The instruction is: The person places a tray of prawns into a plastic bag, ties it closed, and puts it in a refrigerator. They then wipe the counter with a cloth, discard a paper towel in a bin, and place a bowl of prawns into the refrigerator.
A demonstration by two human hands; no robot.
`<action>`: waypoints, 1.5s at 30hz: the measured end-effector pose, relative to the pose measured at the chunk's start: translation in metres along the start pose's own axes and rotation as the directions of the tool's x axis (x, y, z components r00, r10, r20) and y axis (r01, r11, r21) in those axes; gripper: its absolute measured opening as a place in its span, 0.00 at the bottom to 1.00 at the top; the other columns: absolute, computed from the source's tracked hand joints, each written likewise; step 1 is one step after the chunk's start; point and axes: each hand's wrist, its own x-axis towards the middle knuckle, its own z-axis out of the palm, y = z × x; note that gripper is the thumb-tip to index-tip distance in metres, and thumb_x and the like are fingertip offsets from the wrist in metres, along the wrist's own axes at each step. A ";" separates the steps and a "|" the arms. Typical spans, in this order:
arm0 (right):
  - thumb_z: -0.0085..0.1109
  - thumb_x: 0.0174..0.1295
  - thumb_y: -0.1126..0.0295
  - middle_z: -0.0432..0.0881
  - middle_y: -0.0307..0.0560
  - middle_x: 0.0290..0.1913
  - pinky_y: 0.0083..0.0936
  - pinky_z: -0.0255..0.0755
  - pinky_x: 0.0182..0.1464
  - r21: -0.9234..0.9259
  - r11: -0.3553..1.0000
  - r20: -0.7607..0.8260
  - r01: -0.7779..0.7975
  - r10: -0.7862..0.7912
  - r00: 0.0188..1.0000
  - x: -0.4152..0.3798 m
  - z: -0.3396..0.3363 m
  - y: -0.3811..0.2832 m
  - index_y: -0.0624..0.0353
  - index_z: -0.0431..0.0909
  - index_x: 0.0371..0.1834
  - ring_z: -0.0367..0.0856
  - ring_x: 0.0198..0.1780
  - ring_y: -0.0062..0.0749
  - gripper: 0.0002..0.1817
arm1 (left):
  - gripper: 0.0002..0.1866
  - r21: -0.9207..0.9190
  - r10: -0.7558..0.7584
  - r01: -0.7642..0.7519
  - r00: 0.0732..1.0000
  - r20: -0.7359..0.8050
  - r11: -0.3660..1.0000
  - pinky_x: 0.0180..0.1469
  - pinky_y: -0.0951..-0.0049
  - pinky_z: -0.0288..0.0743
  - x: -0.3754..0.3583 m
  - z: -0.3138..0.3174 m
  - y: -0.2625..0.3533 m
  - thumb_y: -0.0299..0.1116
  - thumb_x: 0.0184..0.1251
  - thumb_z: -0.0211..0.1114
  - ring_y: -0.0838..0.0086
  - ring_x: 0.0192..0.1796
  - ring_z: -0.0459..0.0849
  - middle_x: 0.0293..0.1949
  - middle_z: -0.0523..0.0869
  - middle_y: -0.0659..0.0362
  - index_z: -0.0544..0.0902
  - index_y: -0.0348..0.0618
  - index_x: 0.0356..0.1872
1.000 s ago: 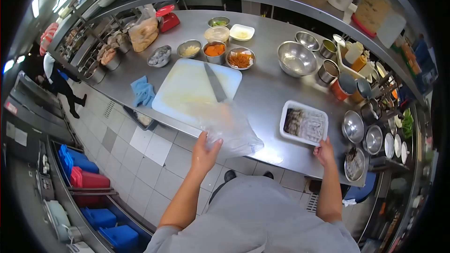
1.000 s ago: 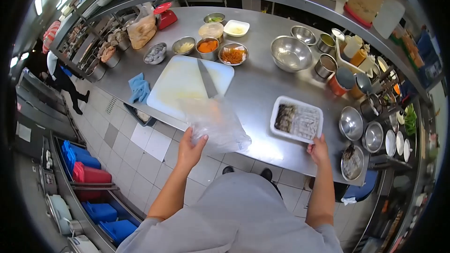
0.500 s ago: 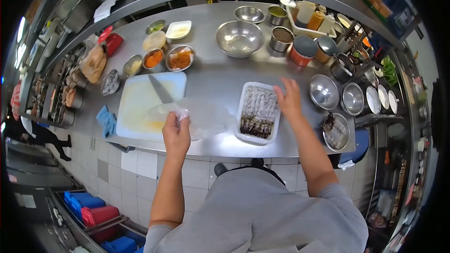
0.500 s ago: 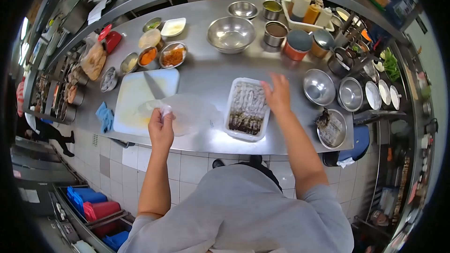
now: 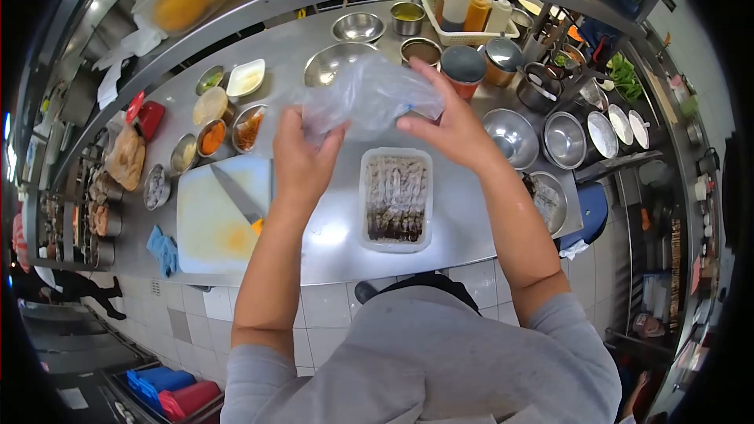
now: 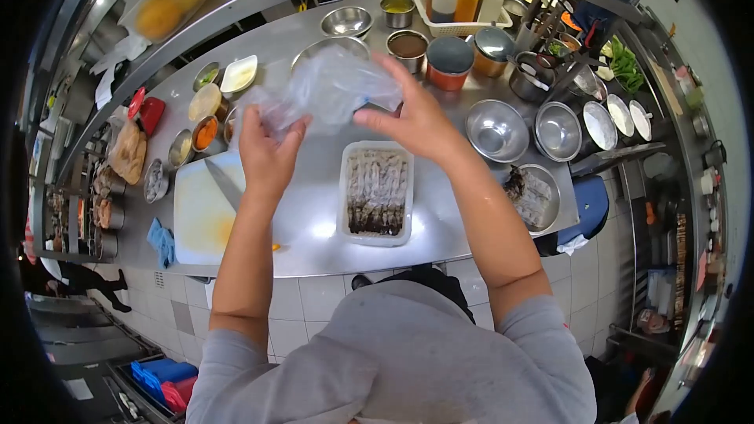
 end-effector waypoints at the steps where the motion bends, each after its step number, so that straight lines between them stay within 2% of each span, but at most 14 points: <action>1: 0.71 0.62 0.70 0.81 0.58 0.61 0.29 0.79 0.54 0.098 0.995 -0.008 0.034 -0.033 0.999 0.002 0.000 0.001 0.57 0.76 0.70 0.84 0.56 0.40 0.31 | 0.16 0.152 0.170 -0.158 0.984 -0.063 0.976 0.46 0.57 0.77 0.002 0.009 -0.009 0.26 0.55 0.76 0.52 0.43 0.85 0.41 0.86 0.50 0.79 0.40 0.43; 4: 0.70 0.61 0.75 0.77 0.53 0.61 0.26 0.79 0.54 0.170 0.897 -0.141 0.407 -0.387 0.911 0.011 0.008 0.053 0.54 0.81 0.66 0.81 0.56 0.39 0.27 | 0.16 0.242 0.509 -0.481 0.858 -0.066 0.843 0.48 0.52 0.76 0.005 0.050 -0.055 0.24 0.55 0.73 0.49 0.45 0.83 0.42 0.85 0.49 0.80 0.41 0.44; 8: 0.68 0.59 0.77 0.80 0.52 0.51 0.31 0.77 0.54 -0.504 0.862 -0.243 0.050 -0.196 0.950 0.003 0.013 0.212 0.47 0.91 0.52 0.81 0.50 0.45 0.18 | 0.11 0.525 -0.235 0.049 0.927 0.294 0.850 0.50 0.57 0.78 -0.055 0.108 -0.216 0.27 0.60 0.70 0.49 0.46 0.84 0.41 0.86 0.45 0.81 0.37 0.43; 11: 0.69 0.59 0.76 0.81 0.53 0.47 0.33 0.76 0.52 -0.565 0.825 -0.254 -0.017 -0.155 0.955 -0.027 0.006 0.268 0.48 0.92 0.50 0.81 0.48 0.47 0.17 | 0.12 0.251 -0.468 0.404 0.829 0.306 0.880 0.50 0.59 0.79 -0.075 0.107 -0.245 0.28 0.61 0.70 0.51 0.45 0.87 0.42 0.88 0.44 0.83 0.36 0.44; 15: 0.67 0.64 0.70 0.83 0.50 0.42 0.30 0.76 0.48 -0.363 0.911 -0.367 -0.193 0.050 0.929 -0.058 0.012 0.268 0.51 0.91 0.49 0.82 0.44 0.41 0.12 | 0.14 0.199 -0.343 0.296 0.897 0.278 0.934 0.46 0.61 0.80 -0.098 0.100 -0.244 0.30 0.64 0.69 0.56 0.42 0.88 0.42 0.90 0.47 0.84 0.37 0.49; 17: 0.66 0.67 0.67 0.84 0.49 0.40 0.28 0.76 0.47 -0.277 0.922 -0.338 -0.270 0.169 0.926 -0.052 0.016 0.261 0.54 0.90 0.49 0.83 0.42 0.39 0.11 | 0.15 0.112 -0.496 0.502 0.750 0.437 0.858 0.45 0.67 0.80 -0.101 0.099 -0.252 0.30 0.67 0.68 0.66 0.42 0.89 0.43 0.91 0.52 0.85 0.38 0.52; 19: 0.62 0.72 0.63 0.87 0.47 0.35 0.29 0.77 0.45 0.419 0.748 -0.107 -0.514 0.603 0.790 -0.055 0.025 0.279 0.59 0.88 0.50 0.83 0.37 0.33 0.13 | 0.15 0.118 -0.569 0.595 0.665 0.483 0.795 0.44 0.68 0.80 -0.096 0.091 -0.238 0.29 0.68 0.67 0.70 0.41 0.88 0.42 0.91 0.54 0.85 0.38 0.53; 23: 0.59 0.74 0.63 0.87 0.47 0.32 0.30 0.77 0.42 0.107 0.904 -0.314 -0.413 0.425 0.849 -0.059 0.046 0.260 0.63 0.86 0.51 0.83 0.34 0.29 0.15 | 0.14 0.029 -0.652 0.757 0.541 0.531 0.652 0.40 0.77 0.76 -0.097 0.087 -0.226 0.28 0.71 0.63 0.81 0.36 0.84 0.36 0.89 0.62 0.86 0.38 0.55; 27: 0.60 0.73 0.65 0.87 0.49 0.34 0.31 0.77 0.44 -0.084 0.910 -0.437 -0.406 0.333 0.836 -0.060 0.049 0.218 0.59 0.87 0.51 0.84 0.35 0.31 0.12 | 0.14 -0.212 -0.560 0.677 0.714 0.419 0.705 0.42 0.72 0.79 -0.105 0.085 -0.216 0.29 0.70 0.64 0.76 0.36 0.86 0.37 0.91 0.57 0.86 0.37 0.54; 29: 0.61 0.72 0.65 0.88 0.49 0.35 0.30 0.77 0.45 -0.070 0.905 -0.435 -0.421 0.352 0.829 -0.065 0.052 0.218 0.58 0.87 0.51 0.84 0.35 0.33 0.12 | 0.16 0.018 -0.536 0.547 0.811 0.237 0.837 0.44 0.71 0.80 -0.114 0.088 -0.226 0.31 0.70 0.64 0.73 0.37 0.88 0.38 0.91 0.52 0.85 0.36 0.55; 31: 0.64 0.71 0.65 0.88 0.50 0.36 0.30 0.77 0.46 -0.239 0.950 -0.561 -0.200 0.033 0.827 -0.065 0.052 0.228 0.56 0.88 0.51 0.84 0.36 0.34 0.11 | 0.18 0.105 -0.596 0.589 0.772 0.219 0.801 0.46 0.69 0.81 -0.096 0.078 -0.180 0.34 0.70 0.65 0.68 0.40 0.90 0.41 0.91 0.49 0.85 0.36 0.56; 39: 0.66 0.69 0.66 0.87 0.43 0.36 0.26 0.77 0.45 -0.105 0.963 -0.460 -0.250 0.176 0.871 -0.060 0.051 0.261 0.61 0.88 0.47 0.82 0.38 0.26 0.11 | 0.31 0.398 -0.665 0.573 0.733 0.142 0.717 0.59 0.53 0.79 -0.076 0.083 -0.172 0.59 0.70 0.60 0.45 0.54 0.87 0.46 0.90 0.40 0.86 0.38 0.53; 43: 0.63 0.72 0.68 0.85 0.41 0.39 0.23 0.75 0.50 0.339 0.897 -0.440 -0.284 0.418 0.795 -0.065 0.053 0.271 0.61 0.84 0.45 0.79 0.42 0.24 0.08 | 0.25 0.304 -0.612 0.542 0.759 0.221 0.783 0.55 0.49 0.78 -0.079 0.079 -0.173 0.52 0.75 0.56 0.40 0.49 0.85 0.44 0.88 0.39 0.86 0.38 0.50; 45: 0.61 0.72 0.69 0.84 0.42 0.40 0.24 0.74 0.51 0.231 0.932 -0.414 -0.278 0.353 0.839 -0.080 0.049 0.264 0.61 0.82 0.45 0.79 0.43 0.26 0.07 | 0.22 0.273 -0.569 0.508 0.784 0.246 0.817 0.53 0.47 0.77 -0.092 0.073 -0.171 0.48 0.77 0.54 0.39 0.48 0.84 0.43 0.88 0.39 0.86 0.39 0.48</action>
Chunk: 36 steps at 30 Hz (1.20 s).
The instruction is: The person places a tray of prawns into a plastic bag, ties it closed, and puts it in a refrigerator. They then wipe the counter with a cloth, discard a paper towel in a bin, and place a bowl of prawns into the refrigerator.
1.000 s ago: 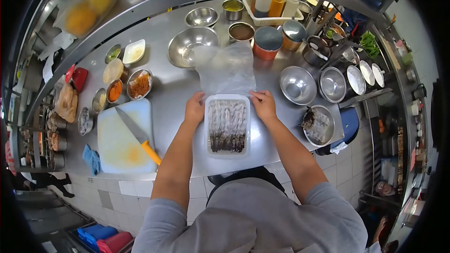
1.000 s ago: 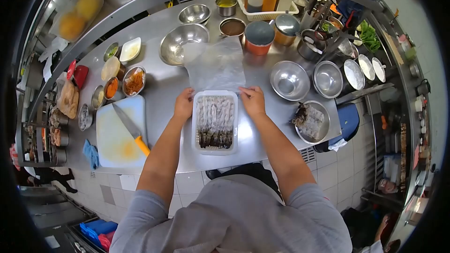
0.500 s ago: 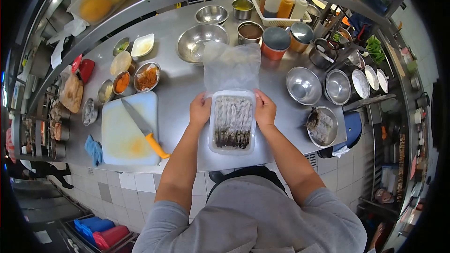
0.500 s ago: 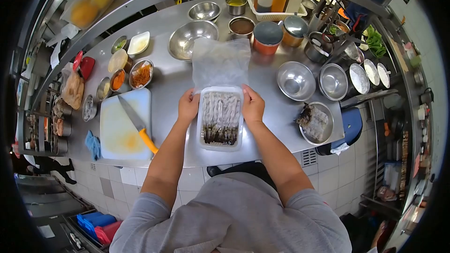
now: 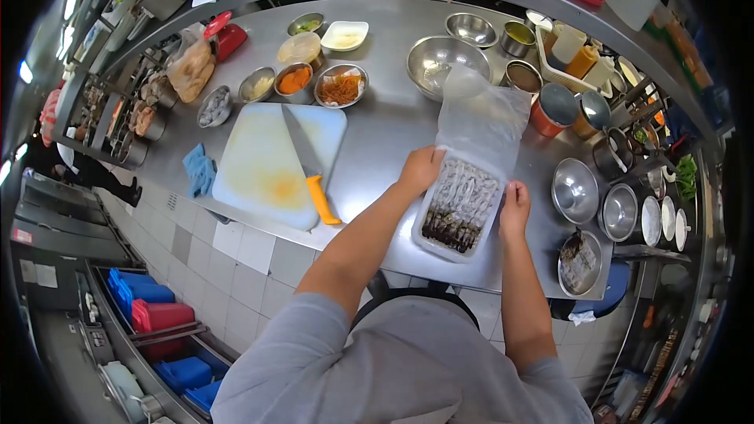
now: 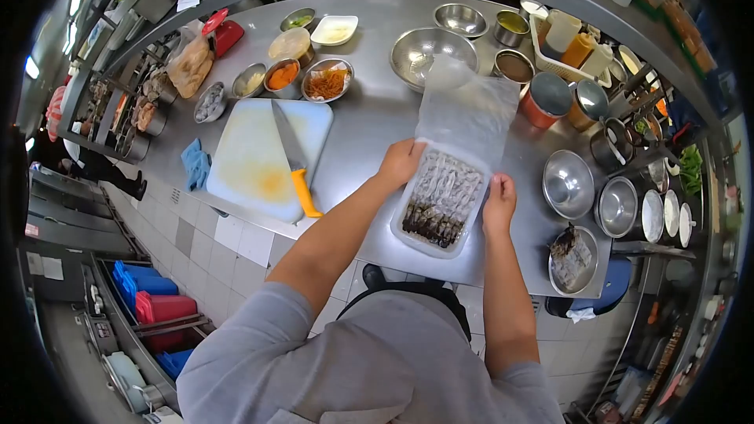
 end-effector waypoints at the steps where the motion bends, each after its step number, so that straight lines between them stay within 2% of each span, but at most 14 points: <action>1: 0.60 0.73 0.69 0.83 0.42 0.41 0.26 0.73 0.52 -0.089 0.994 0.043 0.064 -0.060 0.997 -0.006 -0.006 -0.002 0.61 0.80 0.44 0.79 0.44 0.28 0.06 | 0.20 -0.011 0.129 -0.129 0.992 -0.012 0.992 0.53 0.47 0.77 -0.011 -0.006 -0.007 0.46 0.77 0.54 0.40 0.47 0.84 0.42 0.88 0.40 0.86 0.40 0.47; 2: 0.60 0.73 0.69 0.83 0.42 0.41 0.26 0.73 0.52 -0.092 0.994 0.039 0.067 -0.063 0.997 -0.011 -0.013 0.003 0.61 0.80 0.44 0.79 0.44 0.28 0.06 | 0.18 -0.021 0.257 -0.258 0.966 -0.022 0.966 0.52 0.47 0.77 -0.020 -0.011 -0.014 0.43 0.77 0.54 0.41 0.45 0.85 0.41 0.89 0.41 0.86 0.40 0.45; 4: 0.58 0.74 0.68 0.84 0.46 0.44 0.32 0.74 0.52 -0.304 0.880 0.183 0.364 -0.321 0.929 -0.021 -0.032 0.023 0.61 0.80 0.44 0.80 0.44 0.38 0.07 | 0.16 0.070 0.333 -0.332 0.943 -0.003 0.941 0.51 0.47 0.78 -0.032 -0.008 -0.036 0.42 0.76 0.55 0.42 0.46 0.85 0.40 0.88 0.42 0.86 0.41 0.45; 6: 0.57 0.75 0.68 0.84 0.49 0.45 0.34 0.74 0.54 -0.410 0.833 0.200 0.371 -0.314 0.928 -0.035 -0.034 0.009 0.60 0.81 0.44 0.81 0.46 0.42 0.07 | 0.15 0.145 0.416 -0.416 0.909 0.032 0.898 0.51 0.47 0.78 -0.035 -0.008 -0.043 0.40 0.75 0.55 0.43 0.46 0.86 0.40 0.88 0.42 0.86 0.42 0.44; 8: 0.56 0.75 0.68 0.84 0.51 0.47 0.36 0.74 0.55 -0.521 0.771 0.202 0.367 -0.307 0.930 -0.044 -0.030 -0.003 0.60 0.81 0.44 0.81 0.47 0.47 0.08 | 0.14 0.362 0.300 -0.319 0.948 0.108 0.876 0.50 0.47 0.79 -0.034 -0.006 -0.039 0.40 0.73 0.56 0.45 0.47 0.86 0.39 0.88 0.43 0.86 0.44 0.42; 14: 0.54 0.75 0.67 0.84 0.53 0.47 0.36 0.76 0.54 -0.494 0.855 0.176 0.160 -0.081 0.981 -0.063 -0.033 -0.011 0.57 0.79 0.55 0.82 0.48 0.45 0.11 | 0.15 0.411 0.056 -0.141 0.976 0.212 0.901 0.50 0.48 0.79 -0.039 -0.003 -0.027 0.41 0.70 0.59 0.43 0.47 0.85 0.42 0.89 0.41 0.87 0.44 0.46; 17: 0.54 0.77 0.64 0.85 0.51 0.48 0.34 0.77 0.52 -0.342 0.931 0.253 0.124 -0.036 0.967 -0.089 -0.039 -0.009 0.57 0.72 0.68 0.83 0.47 0.37 0.20 | 0.13 0.299 0.072 -0.112 0.987 0.141 0.948 0.50 0.48 0.79 -0.040 0.003 -0.036 0.39 0.69 0.59 0.44 0.48 0.85 0.39 0.89 0.44 0.87 0.45 0.42; 19: 0.51 0.79 0.63 0.83 0.49 0.56 0.33 0.79 0.54 -0.158 0.924 0.232 -0.347 0.377 0.897 -0.104 -0.042 -0.006 0.56 0.61 0.77 0.83 0.51 0.31 0.26 | 0.13 0.266 0.090 -0.114 0.991 0.102 0.957 0.50 0.48 0.78 -0.039 0.007 -0.034 0.40 0.69 0.59 0.44 0.48 0.85 0.41 0.89 0.44 0.87 0.45 0.44; 20: 0.50 0.79 0.64 0.82 0.49 0.58 0.34 0.81 0.55 0.104 0.818 0.312 -0.566 0.514 0.799 -0.109 -0.040 0.000 0.57 0.64 0.77 0.84 0.53 0.32 0.25 | 0.14 0.233 0.101 -0.112 0.993 0.058 0.966 0.51 0.49 0.78 -0.039 0.008 -0.031 0.41 0.69 0.60 0.44 0.49 0.85 0.42 0.89 0.44 0.88 0.46 0.46; 23: 0.55 0.76 0.64 0.85 0.45 0.51 0.30 0.80 0.50 0.098 0.752 0.444 -0.652 0.554 0.704 -0.128 -0.032 -0.032 0.60 0.71 0.71 0.83 0.47 0.29 0.24 | 0.16 0.206 0.011 -0.027 0.997 0.080 0.978 0.53 0.50 0.78 -0.038 0.005 -0.015 0.43 0.69 0.61 0.45 0.51 0.85 0.45 0.88 0.44 0.88 0.48 0.50; 24: 0.56 0.72 0.68 0.87 0.46 0.51 0.30 0.80 0.50 -0.103 0.868 0.485 -0.486 0.471 0.737 -0.129 -0.036 -0.025 0.61 0.78 0.64 0.84 0.49 0.30 0.19 | 0.16 0.205 0.016 -0.033 0.996 0.085 0.978 0.53 0.50 0.78 -0.036 0.008 -0.019 0.43 0.69 0.61 0.45 0.51 0.85 0.45 0.88 0.44 0.88 0.48 0.50; 28: 0.56 0.66 0.75 0.88 0.47 0.48 0.30 0.78 0.52 -0.289 0.937 0.454 -0.197 0.315 0.833 -0.126 -0.031 -0.013 0.64 0.81 0.58 0.85 0.47 0.31 0.18 | 0.17 0.242 0.076 -0.082 0.997 0.034 0.967 0.54 0.52 0.78 -0.033 0.019 -0.038 0.44 0.68 0.62 0.46 0.53 0.84 0.46 0.87 0.45 0.88 0.47 0.51; 33: 0.54 0.66 0.78 0.88 0.49 0.50 0.29 0.78 0.55 -0.012 0.932 0.360 -0.362 0.342 0.868 -0.131 -0.026 0.006 0.68 0.80 0.59 0.85 0.49 0.32 0.18 | 0.15 0.099 0.078 -0.079 0.997 0.014 0.992 0.54 0.52 0.78 -0.035 0.028 -0.039 0.42 0.69 0.62 0.47 0.53 0.83 0.45 0.87 0.46 0.88 0.42 0.44; 36: 0.52 0.68 0.80 0.88 0.48 0.51 0.29 0.78 0.56 0.145 0.898 0.344 -0.415 0.347 0.872 -0.138 -0.025 0.007 0.69 0.80 0.59 0.85 0.50 0.32 0.18 | 0.13 0.346 0.259 -0.293 0.955 0.142 0.892 0.52 0.50 0.77 -0.047 0.024 -0.032 0.39 0.66 0.64 0.45 0.48 0.84 0.44 0.87 0.44 0.88 0.40 0.40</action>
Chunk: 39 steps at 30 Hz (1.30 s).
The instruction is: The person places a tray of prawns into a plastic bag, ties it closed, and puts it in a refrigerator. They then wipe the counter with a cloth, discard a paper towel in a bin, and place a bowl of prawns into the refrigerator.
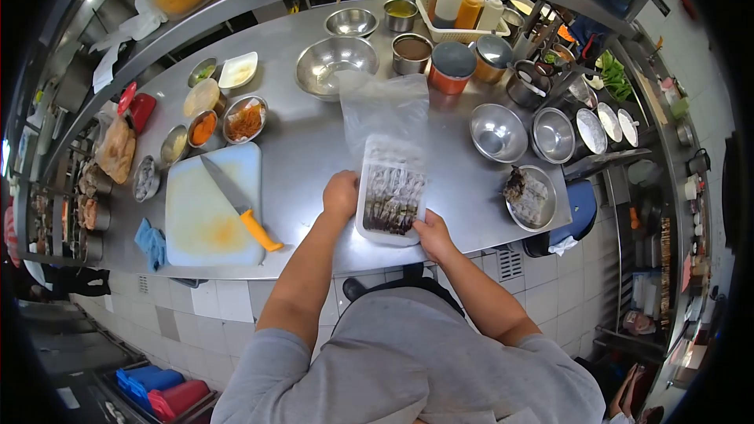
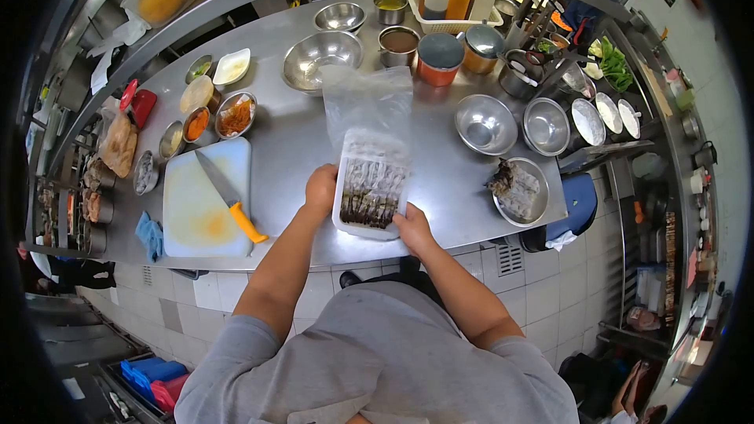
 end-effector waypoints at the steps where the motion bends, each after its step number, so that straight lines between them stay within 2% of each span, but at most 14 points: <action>1: 0.51 0.68 0.80 0.88 0.48 0.51 0.29 0.78 0.56 0.044 0.999 0.001 0.017 -0.017 1.000 -0.004 0.003 -0.003 0.68 0.80 0.59 0.85 0.50 0.32 0.18 | 0.13 0.005 -0.007 0.007 1.000 -0.002 1.000 0.52 0.50 0.77 -0.006 -0.002 0.001 0.39 0.66 0.64 0.45 0.48 0.84 0.44 0.87 0.44 0.88 0.40 0.40; 3: 0.51 0.69 0.80 0.88 0.47 0.50 0.29 0.78 0.56 0.063 0.998 0.007 -0.012 0.011 1.000 -0.003 0.000 -0.001 0.68 0.80 0.59 0.85 0.50 0.31 0.18 | 0.11 0.038 -0.123 0.117 0.959 0.256 0.992 0.52 0.57 0.80 -0.015 -0.022 0.020 0.32 0.64 0.65 0.45 0.46 0.87 0.43 0.90 0.42 0.89 0.38 0.41; 7: 0.52 0.69 0.79 0.88 0.47 0.49 0.28 0.78 0.54 0.064 0.994 0.029 -0.093 0.092 0.995 -0.016 0.006 -0.016 0.68 0.81 0.59 0.86 0.48 0.30 0.17 | 0.16 -0.138 0.008 0.078 0.844 0.536 0.987 0.51 0.55 0.79 -0.031 -0.023 -0.026 0.42 0.64 0.66 0.46 0.45 0.86 0.43 0.89 0.41 0.89 0.40 0.43; 13: 0.54 0.70 0.74 0.88 0.44 0.43 0.26 0.77 0.47 -0.264 0.964 0.044 -0.003 0.016 0.999 -0.021 0.025 -0.005 0.66 0.82 0.55 0.83 0.43 0.26 0.14 | 0.18 -0.378 -0.042 0.262 0.864 0.502 0.888 0.55 0.66 0.79 -0.093 -0.039 -0.041 0.31 0.69 0.63 0.65 0.49 0.88 0.47 0.92 0.50 0.86 0.43 0.58; 15: 0.53 0.74 0.72 0.87 0.43 0.45 0.25 0.76 0.48 -0.340 0.940 0.111 0.031 0.007 0.994 -0.020 0.031 -0.009 0.65 0.82 0.57 0.81 0.42 0.24 0.14 | 0.20 -0.608 -0.179 0.491 0.847 0.500 0.624 0.60 0.70 0.79 -0.113 -0.065 -0.013 0.26 0.70 0.64 0.73 0.55 0.86 0.55 0.90 0.54 0.83 0.37 0.63; 18: 0.56 0.75 0.66 0.88 0.44 0.40 0.25 0.77 0.46 -0.389 0.917 0.245 0.086 0.013 0.969 -0.018 0.040 -0.022 0.65 0.83 0.54 0.83 0.41 0.23 0.14 | 0.33 -0.836 -0.124 0.535 0.844 0.522 0.121 0.66 0.59 0.79 -0.147 -0.064 -0.017 0.26 0.67 0.63 0.63 0.63 0.84 0.65 0.81 0.48 0.68 0.34 0.74; 19: 0.55 0.76 0.65 0.88 0.45 0.40 0.26 0.78 0.48 -0.337 0.939 0.273 0.070 0.026 0.962 -0.015 0.039 -0.022 0.65 0.83 0.55 0.83 0.41 0.24 0.15 | 0.36 -0.845 -0.116 0.515 0.839 0.531 -0.143 0.67 0.54 0.79 -0.157 -0.067 -0.012 0.26 0.66 0.63 0.58 0.65 0.83 0.67 0.79 0.46 0.63 0.34 0.76; 21: 0.55 0.77 0.64 0.88 0.45 0.41 0.27 0.79 0.49 -0.284 0.957 0.304 0.050 0.041 0.952 -0.001 0.031 -0.017 0.65 0.82 0.56 0.84 0.41 0.24 0.16 | 0.39 -0.854 -0.028 0.488 0.866 0.500 -0.179 0.67 0.47 0.79 -0.172 -0.063 -0.012 0.26 0.66 0.60 0.52 0.70 0.78 0.71 0.75 0.47 0.59 0.40 0.79; 23: 0.55 0.77 0.66 0.89 0.46 0.44 0.28 0.81 0.52 -0.372 0.919 0.190 0.134 -0.066 0.980 0.027 0.023 -0.013 0.64 0.81 0.60 0.86 0.43 0.27 0.16 | 0.34 -0.798 0.046 0.289 0.948 0.313 -0.529 0.67 0.48 0.80 -0.180 -0.069 0.009 0.34 0.73 0.59 0.53 0.70 0.77 0.70 0.75 0.47 0.60 0.39 0.78; 25: 0.58 0.74 0.69 0.90 0.48 0.45 0.29 0.81 0.53 -0.398 0.868 0.045 0.299 -0.307 0.951 0.048 0.035 -0.027 0.62 0.82 0.61 0.88 0.43 0.31 0.16 | 0.32 -0.851 -0.116 0.310 0.914 0.390 -0.424 0.67 0.50 0.80 -0.179 -0.054 0.009 0.38 0.76 0.58 0.54 0.68 0.80 0.69 0.76 0.46 0.61 0.38 0.77; 29: 0.60 0.70 0.71 0.90 0.50 0.45 0.27 0.81 0.51 -0.642 0.646 0.135 0.413 -0.435 0.890 0.086 0.061 -0.058 0.59 0.83 0.61 0.88 0.41 0.33 0.17 | 0.27 -0.905 -0.440 0.386 0.791 0.425 -0.180 0.65 0.50 0.81 -0.156 -0.044 0.020 0.44 0.84 0.51 0.55 0.64 0.83 0.67 0.78 0.46 0.65 0.38 0.74; 31: 0.62 0.67 0.71 0.91 0.52 0.45 0.30 0.80 0.47 -0.472 0.743 0.252 0.475 -0.402 0.880 0.097 0.074 -0.069 0.58 0.85 0.59 0.88 0.39 0.35 0.17 | 0.26 -0.909 -0.454 0.374 0.789 0.415 -0.181 0.65 0.50 0.82 -0.154 -0.043 0.018 0.42 0.84 0.51 0.55 0.64 0.83 0.67 0.79 0.46 0.65 0.37 0.73; 35: 0.63 0.66 0.70 0.90 0.55 0.43 0.34 0.79 0.43 -0.592 0.734 0.224 0.333 -0.247 0.943 0.101 0.077 -0.075 0.60 0.86 0.53 0.87 0.37 0.42 0.14 | 0.24 -0.925 -0.479 0.291 0.793 0.376 -0.245 0.64 0.52 0.83 -0.159 -0.042 0.024 0.39 0.84 0.50 0.54 0.63 0.84 0.65 0.80 0.46 0.66 0.35 0.72; 39: 0.63 0.65 0.70 0.85 0.54 0.33 0.40 0.76 0.39 -0.666 0.460 0.345 0.587 -0.509 0.789 0.064 0.072 -0.067 0.63 0.84 0.37 0.82 0.34 0.52 0.07 | 0.24 -0.919 -0.503 0.209 0.785 0.362 -0.335 0.65 0.51 0.82 -0.166 -0.039 0.028 0.37 0.84 0.50 0.53 0.64 0.83 0.64 0.80 0.46 0.67 0.33 0.71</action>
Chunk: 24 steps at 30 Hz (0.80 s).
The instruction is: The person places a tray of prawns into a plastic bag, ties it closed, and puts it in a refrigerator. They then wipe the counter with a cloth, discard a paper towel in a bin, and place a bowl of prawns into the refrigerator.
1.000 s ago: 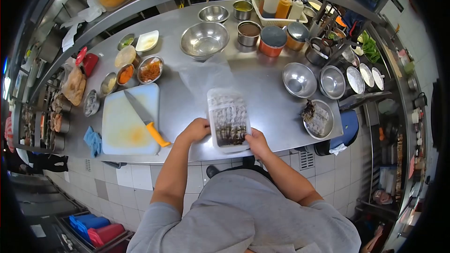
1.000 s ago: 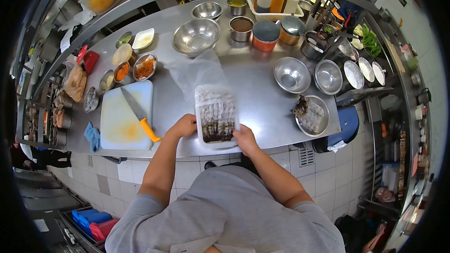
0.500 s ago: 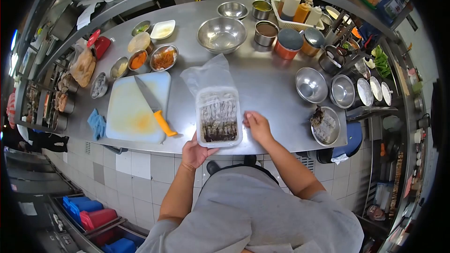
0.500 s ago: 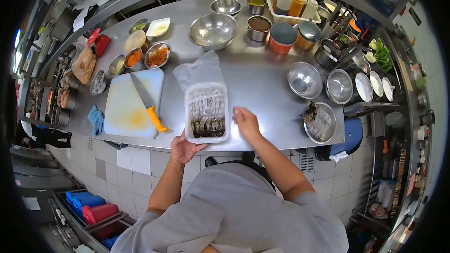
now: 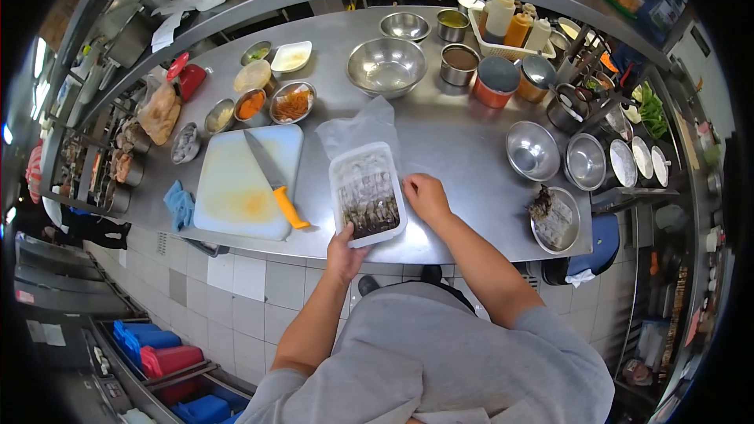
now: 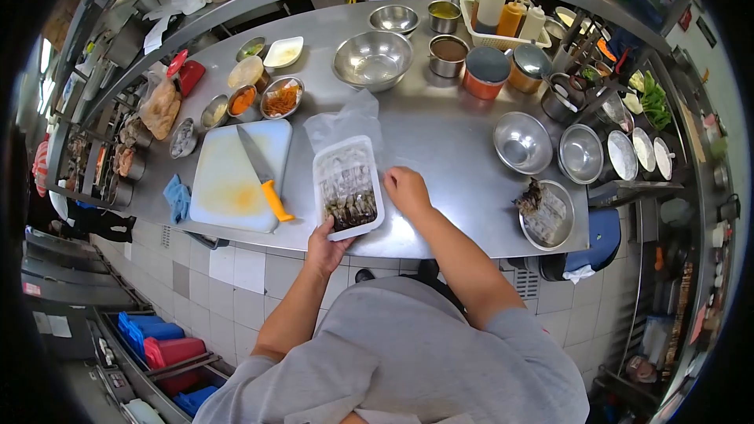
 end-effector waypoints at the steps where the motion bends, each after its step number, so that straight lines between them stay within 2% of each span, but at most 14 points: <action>1: 0.63 0.65 0.70 0.83 0.53 0.31 0.39 0.75 0.38 -0.022 0.996 -0.039 0.084 -0.084 0.996 -0.011 -0.003 -0.004 0.63 0.82 0.34 0.81 0.33 0.52 0.07 | 0.23 -0.043 0.003 -0.003 1.000 0.001 0.999 0.64 0.51 0.82 -0.005 0.003 0.000 0.36 0.83 0.49 0.52 0.64 0.83 0.65 0.80 0.46 0.67 0.32 0.71; 6: 0.63 0.64 0.73 0.81 0.53 0.31 0.40 0.75 0.39 -0.015 0.991 -0.015 0.134 -0.135 0.991 -0.058 -0.009 -0.020 0.62 0.81 0.34 0.81 0.35 0.51 0.04 | 0.23 -0.081 0.043 -0.043 0.999 -0.002 0.996 0.64 0.51 0.83 -0.008 -0.004 -0.006 0.33 0.82 0.51 0.52 0.64 0.83 0.64 0.80 0.45 0.68 0.34 0.71; 9: 0.62 0.64 0.75 0.80 0.54 0.34 0.39 0.76 0.41 0.017 1.000 -0.055 0.020 -0.019 0.998 -0.073 0.001 -0.009 0.62 0.80 0.38 0.82 0.36 0.50 0.03 | 0.24 0.315 0.141 -0.127 0.990 -0.023 0.941 0.54 0.57 0.87 0.000 0.002 0.000 0.39 0.79 0.60 0.60 0.56 0.87 0.59 0.83 0.49 0.71 0.38 0.69; 10: 0.62 0.64 0.76 0.80 0.53 0.36 0.38 0.77 0.42 0.032 0.998 -0.099 -0.050 0.053 0.994 -0.076 0.003 -0.007 0.62 0.80 0.42 0.82 0.36 0.48 0.05 | 0.24 0.304 0.151 -0.135 0.988 -0.029 0.943 0.54 0.57 0.87 0.002 0.002 0.006 0.39 0.79 0.60 0.60 0.56 0.87 0.59 0.83 0.49 0.71 0.38 0.69; 12: 0.61 0.66 0.76 0.82 0.53 0.41 0.36 0.78 0.43 0.031 0.997 -0.108 -0.066 0.069 0.992 -0.080 0.002 -0.009 0.62 0.77 0.51 0.84 0.38 0.42 0.11 | 0.30 0.844 0.073 0.009 0.996 -0.057 0.536 0.51 0.62 0.86 0.000 0.012 0.032 0.48 0.76 0.65 0.62 0.50 0.89 0.57 0.84 0.49 0.74 0.36 0.68; 13: 0.60 0.69 0.74 0.83 0.52 0.40 0.35 0.78 0.41 0.065 0.990 -0.174 -0.127 0.137 0.975 -0.085 0.001 -0.007 0.62 0.77 0.52 0.84 0.37 0.39 0.11 | 0.36 0.947 0.071 0.021 0.996 -0.046 0.320 0.47 0.66 0.85 0.013 -0.001 0.038 0.53 0.70 0.70 0.62 0.46 0.90 0.54 0.86 0.46 0.76 0.33 0.67; 14: 0.60 0.71 0.72 0.83 0.51 0.38 0.33 0.78 0.38 0.103 0.977 -0.239 -0.186 0.205 0.949 -0.089 -0.002 -0.005 0.62 0.76 0.54 0.84 0.36 0.37 0.11 | 0.36 0.943 0.081 0.021 0.995 -0.050 0.333 0.47 0.66 0.85 0.019 -0.009 0.034 0.53 0.70 0.70 0.62 0.46 0.90 0.54 0.86 0.46 0.76 0.33 0.67; 15: 0.57 0.76 0.59 0.85 0.50 0.38 0.29 0.80 0.36 0.220 0.817 0.059 -0.533 0.534 0.844 -0.090 -0.018 -0.015 0.63 0.76 0.55 0.84 0.34 0.31 0.17 | 0.36 0.949 0.387 -0.151 0.921 0.033 0.278 0.46 0.67 0.85 0.026 -0.013 0.032 0.52 0.69 0.71 0.62 0.46 0.90 0.54 0.86 0.44 0.76 0.32 0.67; 16: 0.57 0.76 0.59 0.85 0.50 0.38 0.29 0.80 0.36 0.215 0.824 0.063 -0.524 0.523 0.850 -0.091 -0.021 -0.013 0.63 0.76 0.55 0.84 0.34 0.31 0.17 | 0.36 0.940 0.651 -0.294 0.750 0.116 0.171 0.45 0.68 0.85 0.032 -0.017 0.031 0.50 0.69 0.72 0.63 0.46 0.90 0.53 0.87 0.42 0.75 0.31 0.67; 18: 0.52 0.77 0.46 0.86 0.52 0.38 0.26 0.82 0.34 0.318 0.296 0.647 -0.901 0.627 0.434 -0.101 -0.024 -0.009 0.65 0.74 0.58 0.85 0.32 0.30 0.28 | 0.33 0.903 0.670 -0.360 0.733 0.118 0.235 0.47 0.65 0.85 0.046 -0.017 0.042 0.45 0.69 0.72 0.64 0.49 0.90 0.55 0.87 0.43 0.76 0.33 0.68; 20: 0.49 0.76 0.40 0.85 0.57 0.45 0.35 0.85 0.45 0.320 0.276 0.766 -0.906 0.487 0.419 -0.110 -0.008 -0.005 0.68 0.69 0.64 0.87 0.41 0.39 0.37 | 0.27 0.868 0.512 -0.435 0.816 0.269 0.238 0.50 0.64 0.84 0.060 -0.012 0.050 0.39 0.71 0.69 0.65 0.50 0.91 0.55 0.89 0.47 0.78 0.36 0.67; 22: 0.50 0.76 0.41 0.83 0.61 0.54 0.38 0.83 0.55 0.440 0.002 0.834 -0.898 0.370 0.409 -0.107 0.017 -0.022 0.67 0.67 0.67 0.86 0.52 0.44 0.36 | 0.20 0.872 0.541 -0.454 0.788 0.295 0.186 0.48 0.65 0.84 0.076 -0.006 0.051 0.36 0.71 0.68 0.66 0.48 0.91 0.51 0.91 0.49 0.84 0.37 0.61; 23: 0.50 0.78 0.54 0.77 0.65 0.63 0.43 0.78 0.63 0.526 -0.083 0.799 -0.846 0.387 0.459 -0.102 0.028 -0.029 0.66 0.64 0.70 0.81 0.62 0.50 0.29 | 0.17 0.901 0.550 -0.387 0.804 0.227 0.196 0.47 0.65 0.83 0.078 0.002 0.055 0.35 0.71 0.67 0.64 0.46 0.91 0.48 0.91 0.48 0.86 0.37 0.56; 24: 0.50 0.78 0.54 0.77 0.65 0.63 0.43 0.78 0.63 0.537 -0.083 0.793 -0.840 0.388 0.469 -0.100 0.037 -0.028 0.66 0.64 0.70 0.81 0.62 0.50 0.29 | 0.14 0.925 0.557 -0.318 0.816 0.157 0.206 0.45 0.66 0.82 0.080 0.005 0.058 0.34 0.71 0.66 0.63 0.44 0.91 0.46 0.91 0.48 0.87 0.37 0.52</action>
